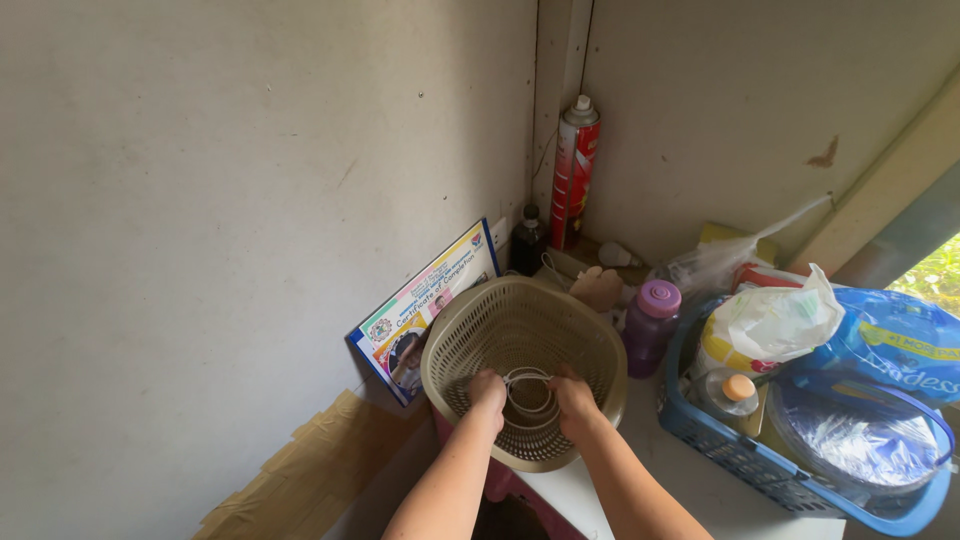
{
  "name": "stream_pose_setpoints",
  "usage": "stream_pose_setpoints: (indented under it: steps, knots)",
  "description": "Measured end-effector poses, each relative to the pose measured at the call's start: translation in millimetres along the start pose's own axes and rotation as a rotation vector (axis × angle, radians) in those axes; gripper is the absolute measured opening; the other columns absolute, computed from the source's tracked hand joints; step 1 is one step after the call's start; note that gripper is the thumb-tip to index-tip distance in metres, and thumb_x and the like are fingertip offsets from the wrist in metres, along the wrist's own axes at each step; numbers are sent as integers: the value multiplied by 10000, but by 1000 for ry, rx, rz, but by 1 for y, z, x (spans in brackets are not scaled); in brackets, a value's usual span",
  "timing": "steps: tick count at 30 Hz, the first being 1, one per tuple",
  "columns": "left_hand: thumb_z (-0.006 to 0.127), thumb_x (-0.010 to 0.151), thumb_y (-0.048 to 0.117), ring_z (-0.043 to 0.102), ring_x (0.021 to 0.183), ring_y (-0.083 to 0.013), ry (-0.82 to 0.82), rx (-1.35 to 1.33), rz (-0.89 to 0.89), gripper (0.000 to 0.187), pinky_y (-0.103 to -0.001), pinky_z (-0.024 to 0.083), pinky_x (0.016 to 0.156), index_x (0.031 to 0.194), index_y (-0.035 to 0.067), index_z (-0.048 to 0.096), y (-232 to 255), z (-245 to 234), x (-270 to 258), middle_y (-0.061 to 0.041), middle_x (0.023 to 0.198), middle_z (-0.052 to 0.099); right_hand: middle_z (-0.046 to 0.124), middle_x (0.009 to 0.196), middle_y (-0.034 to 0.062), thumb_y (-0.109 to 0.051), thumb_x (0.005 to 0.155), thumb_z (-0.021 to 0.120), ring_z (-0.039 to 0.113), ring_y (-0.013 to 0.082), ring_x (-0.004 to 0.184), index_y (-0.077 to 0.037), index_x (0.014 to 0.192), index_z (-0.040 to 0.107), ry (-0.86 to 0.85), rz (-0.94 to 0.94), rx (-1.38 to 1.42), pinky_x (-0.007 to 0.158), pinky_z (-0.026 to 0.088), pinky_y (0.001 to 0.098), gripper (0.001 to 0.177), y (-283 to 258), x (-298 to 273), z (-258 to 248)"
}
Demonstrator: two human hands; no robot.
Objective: The person opens a backpack on a small table, takes out a white bowl, and places it on a glass-front cabinet shelf. They then take out a white charging cable, coil it while walking to another room, set it in a plastic basket, return, and pull another cable out of the backpack.
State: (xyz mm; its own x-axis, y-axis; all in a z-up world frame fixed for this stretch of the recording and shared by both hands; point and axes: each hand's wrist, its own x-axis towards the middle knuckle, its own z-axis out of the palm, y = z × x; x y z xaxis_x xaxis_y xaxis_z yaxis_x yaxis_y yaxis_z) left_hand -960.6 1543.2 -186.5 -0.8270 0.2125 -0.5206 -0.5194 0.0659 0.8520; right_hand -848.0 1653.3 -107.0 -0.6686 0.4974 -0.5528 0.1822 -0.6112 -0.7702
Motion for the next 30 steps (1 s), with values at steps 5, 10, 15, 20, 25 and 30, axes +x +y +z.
stream_pose_setpoints:
  steps: [5, 10, 15, 20, 25, 30]
  knots:
    - [494, 942, 64, 569, 1292, -259, -42, -97, 82, 468, -361, 414, 1099, 1408, 25, 518, 19, 1, -16, -154, 1407, 585, 545, 1478, 225, -106, 973, 449, 577, 337, 1283, -91, 1580, 389, 119, 27, -126, 1068, 463, 425, 610, -5, -7, 5]
    - [488, 939, 82, 591, 1307, -297, -80, -68, 101, 460, -386, 422, 1118, 1380, -11, 580, 24, 2, -25, -189, 1410, 626, 491, 1550, 136, -78, 922, 429, 519, 297, 1354, -132, 1602, 367, 235, -160, -110, 1128, 387, 387, 684, 2, -5, 6]
    - [512, 944, 94, 554, 1358, -248, -25, -101, 99, 468, -350, 392, 1142, 1402, 30, 584, 35, 2, -34, -145, 1464, 594, 437, 1610, 82, -96, 964, 409, 435, 245, 1441, -105, 1584, 379, 279, -231, -15, 1164, 339, 367, 620, -4, -7, 8]
    - [498, 945, 93, 531, 1388, -234, -84, -186, 122, 467, -336, 370, 1157, 1393, 54, 623, 53, -7, -71, -127, 1481, 599, 426, 1614, 103, -145, 1003, 411, 428, 252, 1463, -118, 1562, 417, 210, -136, 231, 1184, 348, 389, 560, 5, -18, 17]
    - [488, 975, 138, 490, 1422, -200, -149, -138, 184, 452, -329, 355, 1170, 1408, 97, 609, 81, -23, -133, -69, 1516, 561, 402, 1632, 132, -125, 1015, 439, 378, 284, 1508, -86, 1558, 425, 96, -181, 347, 1220, 303, 393, 544, 17, -42, 36]
    - [487, 990, 168, 470, 1445, -192, -165, -154, 276, 449, -324, 346, 1178, 1422, 104, 593, 98, -36, -179, -65, 1546, 542, 416, 1635, 58, -192, 1036, 380, 344, 216, 1512, -178, 1582, 396, 72, -118, 255, 1199, 220, 406, 546, 10, -96, 57]
